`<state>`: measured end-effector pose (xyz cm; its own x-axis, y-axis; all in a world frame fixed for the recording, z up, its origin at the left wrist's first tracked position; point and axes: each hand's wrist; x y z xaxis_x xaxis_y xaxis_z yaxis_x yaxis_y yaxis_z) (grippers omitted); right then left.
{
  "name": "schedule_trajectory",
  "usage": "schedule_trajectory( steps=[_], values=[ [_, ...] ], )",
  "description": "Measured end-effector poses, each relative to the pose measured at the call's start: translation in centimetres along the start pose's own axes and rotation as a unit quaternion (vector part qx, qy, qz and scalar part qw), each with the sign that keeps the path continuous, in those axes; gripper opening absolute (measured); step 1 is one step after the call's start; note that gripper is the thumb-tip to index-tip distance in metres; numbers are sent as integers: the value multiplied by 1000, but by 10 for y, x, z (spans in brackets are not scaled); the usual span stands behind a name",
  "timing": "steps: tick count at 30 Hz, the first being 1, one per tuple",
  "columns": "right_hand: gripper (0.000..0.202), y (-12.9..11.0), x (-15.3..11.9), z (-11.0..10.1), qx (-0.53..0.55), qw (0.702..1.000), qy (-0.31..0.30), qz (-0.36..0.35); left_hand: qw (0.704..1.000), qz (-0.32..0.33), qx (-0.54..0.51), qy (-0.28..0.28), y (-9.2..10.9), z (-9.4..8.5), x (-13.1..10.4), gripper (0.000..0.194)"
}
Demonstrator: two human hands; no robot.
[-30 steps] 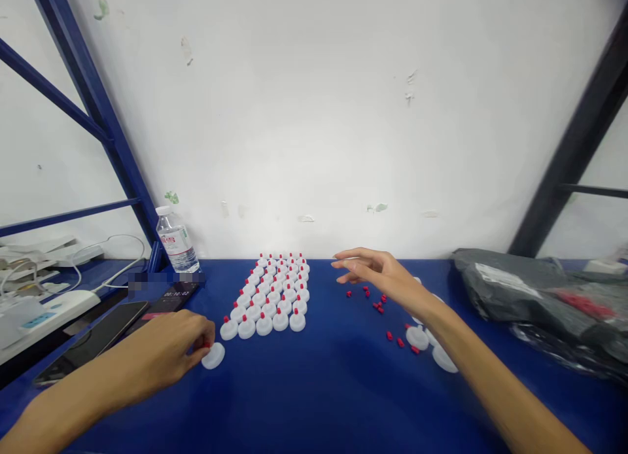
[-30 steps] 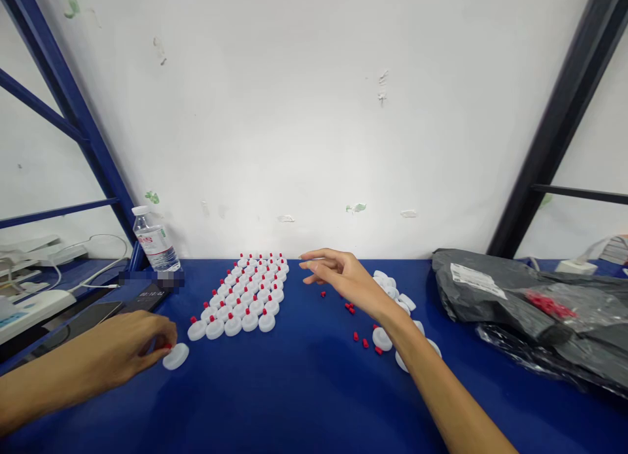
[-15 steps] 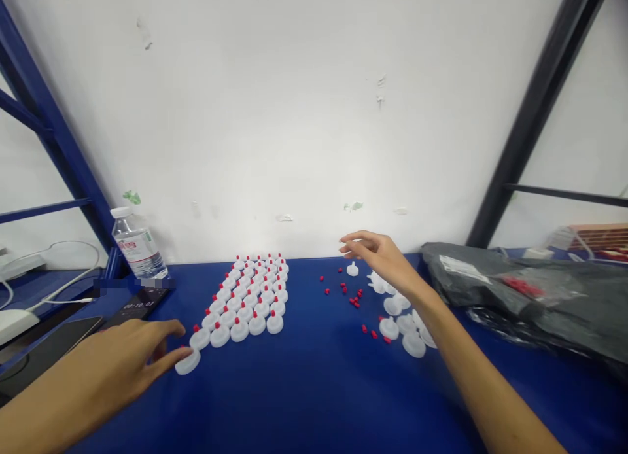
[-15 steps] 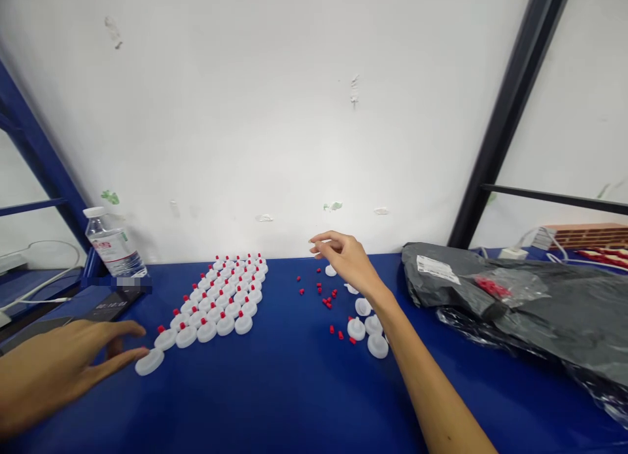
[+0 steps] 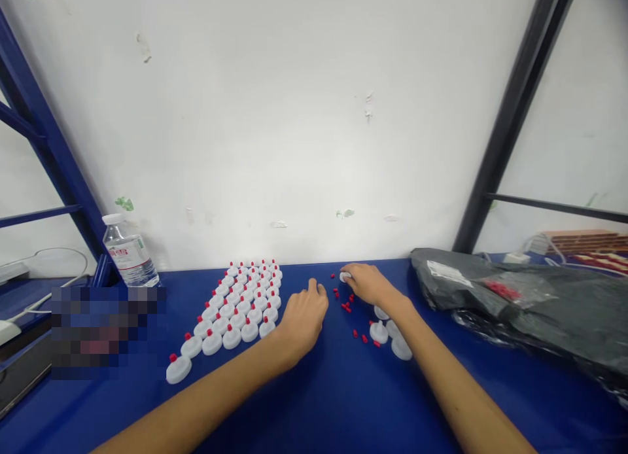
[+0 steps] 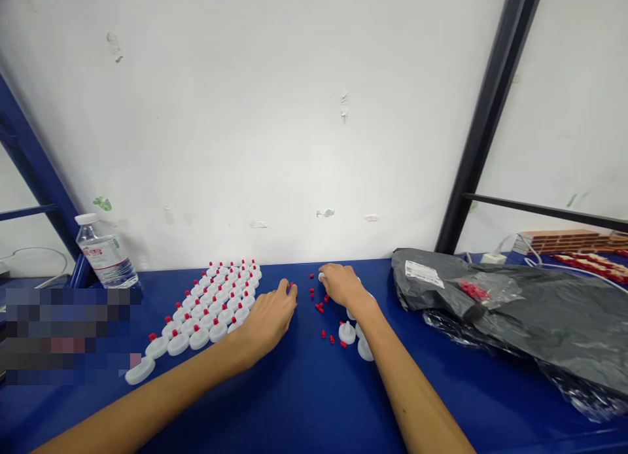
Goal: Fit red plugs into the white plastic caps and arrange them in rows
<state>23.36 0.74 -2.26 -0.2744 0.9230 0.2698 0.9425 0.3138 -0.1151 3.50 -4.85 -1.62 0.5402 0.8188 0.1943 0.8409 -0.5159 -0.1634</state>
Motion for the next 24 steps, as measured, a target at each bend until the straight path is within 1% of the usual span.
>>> schedule_trajectory(
  steps=[2, 5, 9, 11, 12, 14, 15, 17, 19, 20, 22, 24],
  values=[
    [28, 0, 0, -3, 6, 1000, 11, 9, 1000, -4, 1, -13, -3, 4, 14, 35],
    [23, -1, 0, -7, 27, 999, 32, 24, 1000, -2, -2, -28, -6, 6, 22, 31],
    [24, -5, 2, -11, 74, 995, 62, 16, 1000, -3, -2, -19, -7, 8, 14, 33],
    [27, -9, 3, -14, 139, 987, 82, 6, 1000, -4, -10, -4, -7, 7, 6, 32],
    [28, -11, 3, -16, 193, 977, 88, 2, 1000, -4, -21, 8, -9, 6, 2, 30],
    [30, -17, 2, -19, 328, 941, 79, -7, 997, -8, -64, 43, -13, 0, -8, 27],
    [30, -20, 1, -20, 390, 918, 64, -13, 993, -9, -96, 66, -16, -3, -12, 25],
    [31, -28, -1, -23, 479, 877, 26, -23, 980, -10, -166, 113, -26, -12, -21, 21],
    [34, -35, -4, -25, 528, 848, -4, -30, 961, -11, -234, 148, -38, -19, -28, 18],
    [36, -38, -5, -27, 543, 839, -14, -29, 951, -17, -267, 155, -43, -22, -31, 16],
    [41, -45, -7, -30, 560, 828, -34, -24, 930, -43, -335, 147, -53, -23, -36, 16],
    [47, -51, -10, -33, 569, 820, -55, -16, 907, -74, -395, 124, -59, -21, -39, 18]
  ],
)
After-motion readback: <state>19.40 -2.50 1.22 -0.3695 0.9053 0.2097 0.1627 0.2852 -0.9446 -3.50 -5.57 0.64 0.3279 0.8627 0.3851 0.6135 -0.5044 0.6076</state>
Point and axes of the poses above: each hand's wrist, its own x-axis towards the middle knuckle, its own z-axis out of the palm, y = z × x, and after that the axes turned 2 degrees about -x, right-handed
